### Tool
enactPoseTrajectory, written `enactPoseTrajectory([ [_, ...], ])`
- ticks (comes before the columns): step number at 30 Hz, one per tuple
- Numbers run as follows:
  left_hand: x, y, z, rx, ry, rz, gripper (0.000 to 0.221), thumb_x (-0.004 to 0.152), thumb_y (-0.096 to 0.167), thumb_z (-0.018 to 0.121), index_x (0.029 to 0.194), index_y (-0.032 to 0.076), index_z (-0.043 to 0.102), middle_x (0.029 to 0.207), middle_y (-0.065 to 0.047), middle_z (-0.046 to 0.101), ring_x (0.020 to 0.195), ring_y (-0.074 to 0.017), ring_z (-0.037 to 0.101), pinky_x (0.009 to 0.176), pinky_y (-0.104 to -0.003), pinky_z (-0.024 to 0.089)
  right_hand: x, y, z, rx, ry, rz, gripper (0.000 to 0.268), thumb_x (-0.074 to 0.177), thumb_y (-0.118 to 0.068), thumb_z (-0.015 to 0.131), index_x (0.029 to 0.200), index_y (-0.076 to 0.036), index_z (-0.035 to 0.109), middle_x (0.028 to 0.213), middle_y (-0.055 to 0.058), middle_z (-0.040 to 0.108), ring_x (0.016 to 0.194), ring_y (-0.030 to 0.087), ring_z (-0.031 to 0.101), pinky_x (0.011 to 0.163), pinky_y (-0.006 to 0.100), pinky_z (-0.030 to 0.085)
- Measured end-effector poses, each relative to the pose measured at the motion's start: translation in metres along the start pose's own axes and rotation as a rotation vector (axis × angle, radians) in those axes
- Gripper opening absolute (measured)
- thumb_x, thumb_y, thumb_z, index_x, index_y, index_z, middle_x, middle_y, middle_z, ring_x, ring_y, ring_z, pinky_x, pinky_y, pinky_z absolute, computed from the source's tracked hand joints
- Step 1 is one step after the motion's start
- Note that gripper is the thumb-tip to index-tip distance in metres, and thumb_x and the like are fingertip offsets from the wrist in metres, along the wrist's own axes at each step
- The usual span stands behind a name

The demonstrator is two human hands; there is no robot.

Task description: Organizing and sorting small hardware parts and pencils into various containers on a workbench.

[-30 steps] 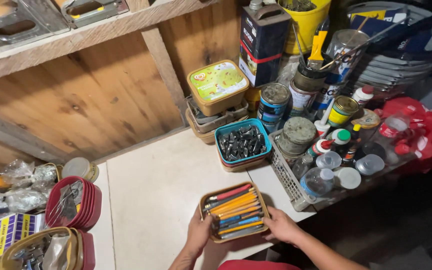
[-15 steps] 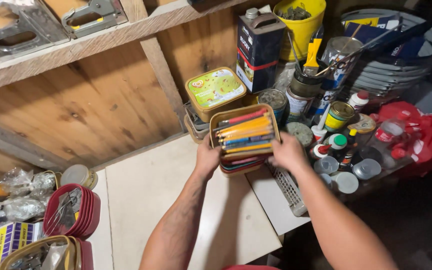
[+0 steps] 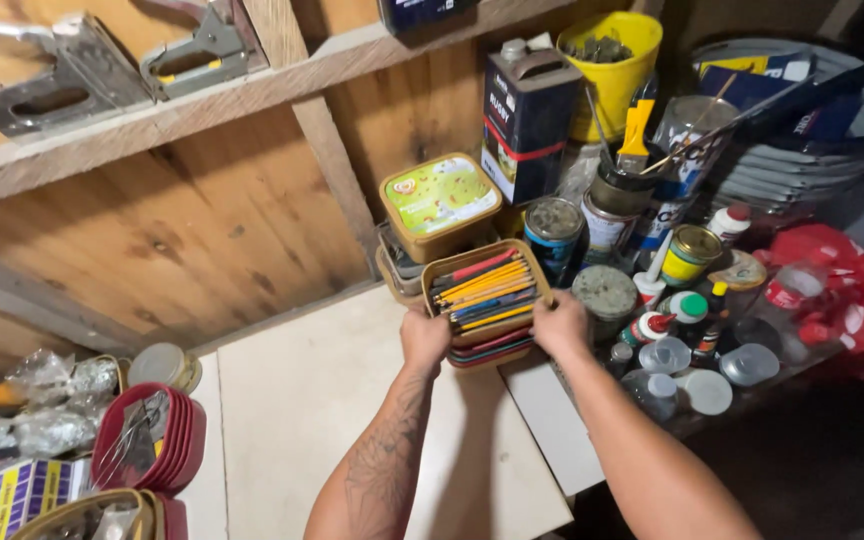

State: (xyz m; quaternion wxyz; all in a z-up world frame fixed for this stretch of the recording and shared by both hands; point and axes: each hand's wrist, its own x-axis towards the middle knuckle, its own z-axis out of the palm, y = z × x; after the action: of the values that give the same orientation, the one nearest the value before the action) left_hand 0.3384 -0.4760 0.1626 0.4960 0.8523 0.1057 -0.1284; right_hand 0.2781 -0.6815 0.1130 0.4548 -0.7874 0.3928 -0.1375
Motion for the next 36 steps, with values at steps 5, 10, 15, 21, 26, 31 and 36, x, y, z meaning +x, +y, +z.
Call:
enactPoseTrajectory([
  [5,0.032,-0.015,0.021,0.052,-0.022,0.025,0.043,0.083,0.033,0.069,0.114,0.005,0.077,0.108,-0.023,0.075,0.118,-0.0413,0.066,0.1,-0.053,0.051,-0.01,-0.007,-0.007,0.148,-0.065,0.04,0.04,0.094,-0.03,0.067,0.123,-0.004,0.068,0.071,0.021,0.074,0.063,0.027,0.075,0.056,0.035,0.064],
  [10,0.02,-0.005,0.013,0.065,-0.055,0.019,0.05,0.084,0.035,0.067,0.12,0.001,0.074,0.116,-0.027,0.073,0.124,-0.0422,0.062,0.106,-0.054,0.048,-0.034,-0.012,-0.015,0.358,-0.151,0.096,0.059,0.101,-0.029,0.064,0.145,0.006,0.048,0.091,0.038,0.07,0.089,0.042,0.073,0.077,0.046,0.061],
  [15,-0.056,0.025,-0.027,-0.188,-0.148,0.094,0.068,0.092,0.045,0.058,0.142,-0.001,0.057,0.139,-0.032,0.06,0.136,-0.0458,0.052,0.117,-0.055,0.039,-0.074,-0.011,-0.029,0.69,-0.253,0.155,0.072,0.108,-0.03,0.05,0.162,0.001,0.013,0.153,0.049,0.019,0.119,0.06,0.055,0.095,0.06,0.052],
  [21,-0.05,-0.195,-0.02,0.009,0.108,0.111,0.045,0.087,0.045,0.064,0.118,0.014,0.075,0.109,-0.008,0.079,0.104,-0.0229,0.074,0.097,-0.035,0.053,-0.081,0.17,0.021,0.346,-0.303,0.068,0.052,0.094,-0.013,0.066,0.146,-0.011,0.059,0.136,0.017,0.067,0.082,0.022,0.066,0.054,0.037,0.053],
  [26,-0.111,-0.313,-0.11,-0.013,0.282,-0.224,0.032,0.082,0.035,0.066,0.1,0.014,0.08,0.1,-0.004,0.081,0.097,-0.0211,0.073,0.091,-0.034,0.052,-0.126,0.245,0.017,-0.564,-0.551,-0.104,0.047,0.086,-0.049,0.066,0.129,-0.031,0.075,0.117,0.002,0.083,0.111,0.02,0.076,0.101,0.03,0.053],
  [31,-0.155,-0.353,-0.191,-0.107,0.58,-0.497,0.029,0.082,0.033,0.061,0.092,0.017,0.084,0.077,-0.007,0.079,0.076,-0.0205,0.073,0.076,-0.037,0.054,-0.166,0.261,0.022,-0.311,-0.585,-0.196,0.044,0.087,-0.024,0.073,0.129,-0.009,0.077,0.124,0.011,0.08,0.113,0.022,0.078,0.109,0.032,0.055],
  [36,-0.105,-0.502,-0.261,-0.049,1.185,-0.433,0.039,0.102,0.048,0.054,0.106,0.012,0.067,0.092,-0.012,0.073,0.082,-0.0329,0.07,0.074,-0.042,0.053,-0.159,0.197,0.046,-0.872,-0.696,-0.437,0.057,0.079,-0.051,0.063,0.134,-0.035,0.066,0.147,-0.014,0.062,0.136,0.012,0.061,0.113,0.033,0.049],
])
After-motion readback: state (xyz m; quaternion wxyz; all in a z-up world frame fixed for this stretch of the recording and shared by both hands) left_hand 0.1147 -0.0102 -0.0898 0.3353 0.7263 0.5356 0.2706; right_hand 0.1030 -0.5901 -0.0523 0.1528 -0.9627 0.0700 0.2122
